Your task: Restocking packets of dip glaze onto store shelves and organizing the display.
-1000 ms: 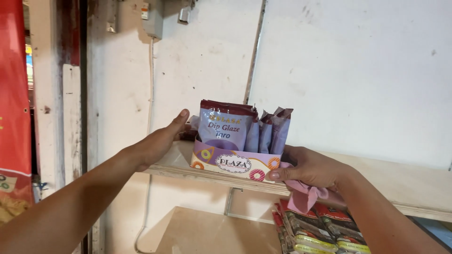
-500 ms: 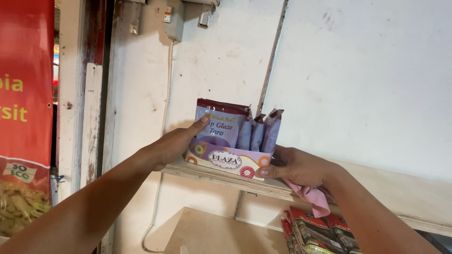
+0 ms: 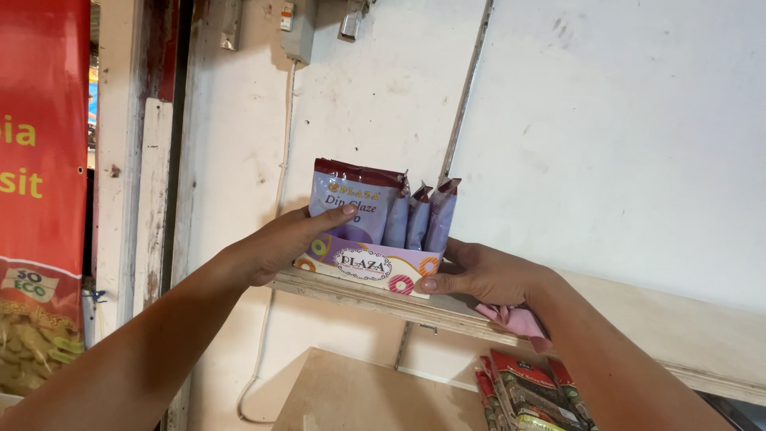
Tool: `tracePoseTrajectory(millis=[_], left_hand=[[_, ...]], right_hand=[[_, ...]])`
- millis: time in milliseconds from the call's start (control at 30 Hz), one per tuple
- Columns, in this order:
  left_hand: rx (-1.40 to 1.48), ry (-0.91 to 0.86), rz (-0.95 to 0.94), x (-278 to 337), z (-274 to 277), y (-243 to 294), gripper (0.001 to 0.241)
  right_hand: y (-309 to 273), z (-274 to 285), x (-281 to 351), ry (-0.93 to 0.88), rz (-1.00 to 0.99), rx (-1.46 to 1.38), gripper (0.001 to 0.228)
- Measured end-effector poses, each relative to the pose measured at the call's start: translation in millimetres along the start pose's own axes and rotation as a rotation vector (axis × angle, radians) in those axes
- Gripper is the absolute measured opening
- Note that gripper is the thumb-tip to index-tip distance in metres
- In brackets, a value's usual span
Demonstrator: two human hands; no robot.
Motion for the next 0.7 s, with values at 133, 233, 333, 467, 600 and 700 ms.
tracePoseTrajectory(millis=[133,233,333,467,600,700], left_hand=[[0.076,-0.009,-0.042,-1,-1,0,0.075],[0.075,0.034,-0.006,-3,0,-1,0.074],[0.145,-0.029,-0.056,-4,2,-5,0.078],[0.194,-0.012,-0.111,3,0,2,0.076],[0.256,-0.014,-0.075,2,-3,3,0.082],[-0.079,-0.098,-0.220,-18,15,-20,0.091]], right_hand=[[-4,-2,0,-0.016,0.026,-0.058,0.118],[-3,-2,-1,-0.031,0.035,-0.069,0.115],[0,-2,-1,-0.010,0.036,-0.087,0.115],[9,-1,-7,-0.004,0.021,-0.075,0.113],[-4,-3,1,0.028,-0.038,-0.007,0.116],[-1,-2,-2,-0.032,0.058,-0.041,0.117]])
Point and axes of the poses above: each hand's wrist, its own x-axis away from the middle knuckle, its own z-axis out of the back of the hand, y = z × x, the point moved 1 cm from there along -x, towards the middle knuckle, and after that the axes turned 4 degrees about x, right-handed, at the moved point
